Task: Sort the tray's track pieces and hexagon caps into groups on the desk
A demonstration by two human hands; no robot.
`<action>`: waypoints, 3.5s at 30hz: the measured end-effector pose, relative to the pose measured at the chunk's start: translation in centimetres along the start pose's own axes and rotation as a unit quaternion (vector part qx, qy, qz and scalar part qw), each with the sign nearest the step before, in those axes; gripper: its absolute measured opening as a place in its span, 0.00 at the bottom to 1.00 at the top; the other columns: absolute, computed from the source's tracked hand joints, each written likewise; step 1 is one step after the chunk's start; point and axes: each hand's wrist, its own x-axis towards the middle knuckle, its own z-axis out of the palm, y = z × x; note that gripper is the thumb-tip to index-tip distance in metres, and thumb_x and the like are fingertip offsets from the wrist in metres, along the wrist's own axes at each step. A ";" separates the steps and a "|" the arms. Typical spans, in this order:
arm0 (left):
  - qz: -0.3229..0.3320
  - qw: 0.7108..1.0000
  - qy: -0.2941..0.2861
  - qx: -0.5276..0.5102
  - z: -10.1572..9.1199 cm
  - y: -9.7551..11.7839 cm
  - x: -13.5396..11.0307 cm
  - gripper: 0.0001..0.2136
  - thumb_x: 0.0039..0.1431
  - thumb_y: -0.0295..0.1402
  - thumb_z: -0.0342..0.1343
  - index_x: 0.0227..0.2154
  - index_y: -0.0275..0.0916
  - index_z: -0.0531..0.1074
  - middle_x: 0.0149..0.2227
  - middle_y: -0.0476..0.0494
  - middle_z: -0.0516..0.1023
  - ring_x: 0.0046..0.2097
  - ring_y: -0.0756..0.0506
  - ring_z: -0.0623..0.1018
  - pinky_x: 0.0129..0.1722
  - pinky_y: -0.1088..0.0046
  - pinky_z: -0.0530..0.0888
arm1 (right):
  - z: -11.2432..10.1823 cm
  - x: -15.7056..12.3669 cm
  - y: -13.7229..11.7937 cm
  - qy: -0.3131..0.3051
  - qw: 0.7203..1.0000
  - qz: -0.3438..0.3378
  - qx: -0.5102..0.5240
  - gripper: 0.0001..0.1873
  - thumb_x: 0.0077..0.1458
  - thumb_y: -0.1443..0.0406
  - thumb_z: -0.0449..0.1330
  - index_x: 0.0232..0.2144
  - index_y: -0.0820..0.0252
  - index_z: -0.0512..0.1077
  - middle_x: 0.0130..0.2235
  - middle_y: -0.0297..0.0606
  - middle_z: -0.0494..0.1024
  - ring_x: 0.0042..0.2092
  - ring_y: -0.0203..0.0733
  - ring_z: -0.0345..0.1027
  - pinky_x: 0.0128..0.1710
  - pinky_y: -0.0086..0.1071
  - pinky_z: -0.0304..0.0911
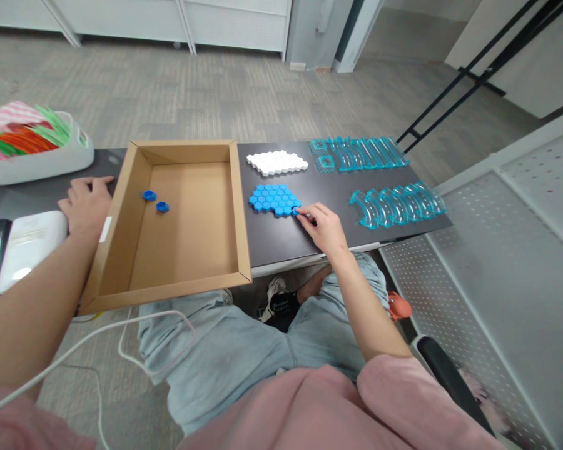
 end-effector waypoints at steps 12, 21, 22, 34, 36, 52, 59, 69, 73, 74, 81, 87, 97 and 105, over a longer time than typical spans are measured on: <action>0.001 1.000 -0.019 -0.006 -0.4 0.2 -0.3 0.31 0.78 0.36 0.38 0.76 0.27 0.67 0.77 0.11 0.60 0.77 0.18 0.64 0.75 0.32 0.61 | -0.2 0.0 -0.2 -0.007 1.000 -0.007 0.001 0.11 0.76 0.62 0.64 0.53 0.51 0.86 0.44 0.41 0.83 0.38 0.44 0.75 0.45 0.37 0.74; 0.000 1.000 -0.011 -0.010 -0.6 0.5 -0.6 0.33 0.76 0.35 0.37 0.75 0.24 0.68 0.77 0.09 0.60 0.77 0.16 0.64 0.75 0.31 0.60 | -0.2 0.0 -0.3 -0.002 1.000 -0.006 0.015 0.10 0.75 0.64 0.65 0.53 0.52 0.85 0.43 0.40 0.83 0.37 0.43 0.74 0.45 0.37 0.74; 0.001 1.000 -0.012 -0.009 -0.6 0.5 -0.6 0.33 0.76 0.35 0.38 0.75 0.24 0.69 0.77 0.09 0.61 0.77 0.17 0.64 0.75 0.31 0.60 | -0.3 0.0 -0.3 0.001 1.000 -0.008 0.020 0.10 0.75 0.64 0.65 0.53 0.53 0.85 0.43 0.40 0.83 0.36 0.43 0.74 0.45 0.37 0.74; 0.007 1.000 -0.002 -0.009 -0.2 0.0 -0.2 0.29 0.78 0.33 0.40 0.75 0.31 0.69 0.77 0.11 0.62 0.77 0.19 0.65 0.74 0.28 0.62 | -1.0 1.3 0.6 -0.017 0.999 -0.010 0.038 0.12 0.74 0.57 0.68 0.51 0.52 0.90 0.40 0.38 0.82 0.31 0.40 0.69 0.40 0.37 0.73; 0.010 1.000 -0.003 -0.010 -0.1 -0.1 -0.1 0.29 0.78 0.32 0.40 0.74 0.30 0.69 0.76 0.10 0.62 0.76 0.19 0.66 0.73 0.27 0.62 | -1.0 1.3 0.7 -0.016 0.999 -0.011 0.034 0.12 0.74 0.57 0.68 0.51 0.52 0.90 0.39 0.38 0.81 0.32 0.40 0.69 0.40 0.37 0.72; -0.005 1.000 -0.013 0.001 -0.5 0.5 -0.4 0.31 0.78 0.35 0.38 0.76 0.27 0.68 0.77 0.11 0.61 0.77 0.19 0.65 0.76 0.33 0.60 | -1.0 1.4 0.4 -0.029 0.999 -0.002 0.029 0.08 0.72 0.61 0.70 0.51 0.52 0.87 0.39 0.36 0.82 0.32 0.41 0.70 0.41 0.37 0.71; -0.001 1.000 -0.009 0.008 -0.3 0.2 -0.3 0.31 0.77 0.35 0.38 0.76 0.30 0.68 0.77 0.13 0.61 0.76 0.20 0.65 0.75 0.34 0.62 | -1.1 1.2 0.4 0.017 0.999 0.032 0.005 0.15 0.67 0.55 0.75 0.51 0.53 0.85 0.39 0.37 0.82 0.30 0.42 0.66 0.39 0.39 0.71; -0.001 1.000 -0.022 -0.008 -0.6 0.3 -0.4 0.31 0.78 0.35 0.39 0.77 0.29 0.67 0.77 0.12 0.59 0.77 0.19 0.63 0.76 0.34 0.59 | -0.9 1.2 0.6 0.018 0.999 0.034 0.003 0.13 0.67 0.55 0.75 0.49 0.54 0.85 0.38 0.37 0.81 0.31 0.41 0.67 0.39 0.38 0.70; 0.000 1.000 -0.023 -0.008 -0.6 0.3 -0.4 0.32 0.78 0.36 0.39 0.77 0.27 0.67 0.77 0.11 0.59 0.77 0.18 0.63 0.76 0.33 0.59 | -1.0 1.2 0.6 0.015 0.999 0.034 0.007 0.12 0.66 0.57 0.76 0.48 0.54 0.85 0.37 0.36 0.80 0.31 0.41 0.67 0.39 0.38 0.70; 0.000 1.000 -0.024 -0.010 -0.6 0.3 -0.4 0.32 0.78 0.37 0.39 0.77 0.27 0.67 0.77 0.11 0.59 0.77 0.18 0.63 0.76 0.33 0.58 | -1.0 1.2 0.6 0.015 0.999 0.033 0.007 0.12 0.66 0.58 0.76 0.48 0.54 0.85 0.37 0.36 0.80 0.31 0.41 0.67 0.39 0.38 0.70; -0.007 1.000 -0.003 -0.011 -0.1 0.1 -0.2 0.32 0.77 0.37 0.39 0.77 0.31 0.69 0.78 0.14 0.61 0.77 0.20 0.64 0.76 0.33 0.59 | -0.9 1.3 0.5 0.011 0.999 0.039 -0.002 0.12 0.66 0.57 0.76 0.48 0.54 0.84 0.37 0.35 0.80 0.31 0.42 0.67 0.39 0.38 0.69; -0.010 1.000 -0.012 -0.002 -0.3 0.3 -0.3 0.33 0.77 0.36 0.37 0.77 0.30 0.69 0.77 0.13 0.61 0.77 0.19 0.65 0.77 0.33 0.60 | -0.9 1.3 0.5 0.010 0.999 0.043 0.004 0.12 0.65 0.57 0.76 0.48 0.54 0.84 0.36 0.35 0.79 0.31 0.42 0.67 0.39 0.38 0.69; -0.008 1.000 -0.016 0.000 -0.3 0.2 -0.2 0.34 0.75 0.36 0.36 0.76 0.28 0.68 0.77 0.13 0.60 0.75 0.18 0.64 0.75 0.33 0.60 | -1.1 1.4 0.0 0.020 0.998 0.049 0.021 0.15 0.64 0.54 0.75 0.48 0.53 0.84 0.35 0.35 0.80 0.30 0.42 0.66 0.38 0.39 0.70; 0.021 1.000 0.000 -0.013 -0.3 -0.1 -0.6 0.29 0.79 0.33 0.40 0.75 0.30 0.70 0.75 0.11 0.63 0.74 0.20 0.68 0.71 0.33 0.63 | -1.7 1.9 -1.9 0.043 0.997 0.042 0.047 0.12 0.69 0.53 0.69 0.45 0.53 0.84 0.35 0.36 0.82 0.29 0.42 0.68 0.37 0.39 0.70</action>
